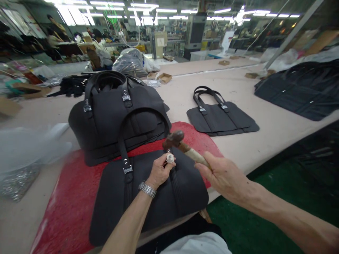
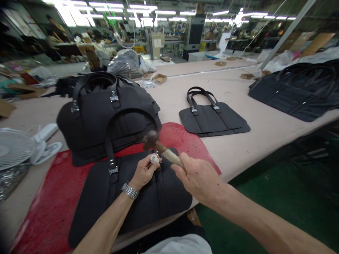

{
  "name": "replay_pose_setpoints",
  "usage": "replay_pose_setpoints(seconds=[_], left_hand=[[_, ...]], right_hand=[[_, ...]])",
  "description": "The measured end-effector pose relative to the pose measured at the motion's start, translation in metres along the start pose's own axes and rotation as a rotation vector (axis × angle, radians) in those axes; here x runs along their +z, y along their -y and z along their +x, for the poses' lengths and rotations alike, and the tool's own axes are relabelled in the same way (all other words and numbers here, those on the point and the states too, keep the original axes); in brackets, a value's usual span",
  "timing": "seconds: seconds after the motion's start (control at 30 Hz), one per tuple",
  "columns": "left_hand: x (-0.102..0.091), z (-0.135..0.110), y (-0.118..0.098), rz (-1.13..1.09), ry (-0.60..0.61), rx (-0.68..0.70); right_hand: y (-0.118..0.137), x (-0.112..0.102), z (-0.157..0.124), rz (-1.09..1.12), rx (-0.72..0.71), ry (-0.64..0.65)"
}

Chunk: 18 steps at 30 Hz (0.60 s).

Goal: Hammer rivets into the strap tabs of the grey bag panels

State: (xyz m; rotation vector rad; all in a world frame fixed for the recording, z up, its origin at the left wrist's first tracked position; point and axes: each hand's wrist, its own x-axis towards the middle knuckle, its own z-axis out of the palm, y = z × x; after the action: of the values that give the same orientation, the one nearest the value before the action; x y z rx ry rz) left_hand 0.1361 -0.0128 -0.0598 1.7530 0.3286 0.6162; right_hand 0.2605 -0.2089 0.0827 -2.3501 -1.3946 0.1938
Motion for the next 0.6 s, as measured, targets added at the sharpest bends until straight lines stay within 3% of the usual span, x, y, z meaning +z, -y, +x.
replay_pose_setpoints(seconds=[0.07,0.13,0.23,0.3,0.33,0.37,0.43,0.5,0.53,0.6], left_hand=[[0.0,-0.001,0.0,0.017,-0.001,0.01],[0.0,-0.001,0.0,0.033,-0.016,0.023],[0.0,-0.001,0.0,0.055,-0.032,0.045],[0.0,-0.001,0.001,0.086,-0.031,0.06],[-0.001,-0.001,0.0,0.106,-0.031,0.07],[-0.001,-0.001,0.0,0.126,-0.032,0.079],[-0.001,-0.001,0.0,0.161,-0.028,0.096],[-0.001,-0.001,-0.001,0.181,-0.017,0.1],[-0.001,-0.001,0.0,0.183,-0.014,0.1],[-0.001,-0.002,0.001,0.173,-0.024,0.094]], right_hand=[[0.0,-0.003,0.0,-0.101,-0.026,0.081],[0.007,-0.018,0.001,-0.097,-0.054,0.079],[0.028,-0.045,-0.001,0.047,-0.085,-0.159],[0.035,-0.046,-0.005,0.131,-0.082,-0.315],[0.034,-0.039,-0.008,0.128,-0.083,-0.315],[0.029,-0.029,-0.01,0.086,-0.085,-0.263],[0.017,-0.011,-0.014,-0.057,-0.079,-0.033],[0.011,-0.007,-0.013,-0.152,-0.04,0.15],[0.012,-0.012,-0.012,-0.139,-0.024,0.16],[0.024,-0.031,-0.009,-0.012,-0.021,0.029]])
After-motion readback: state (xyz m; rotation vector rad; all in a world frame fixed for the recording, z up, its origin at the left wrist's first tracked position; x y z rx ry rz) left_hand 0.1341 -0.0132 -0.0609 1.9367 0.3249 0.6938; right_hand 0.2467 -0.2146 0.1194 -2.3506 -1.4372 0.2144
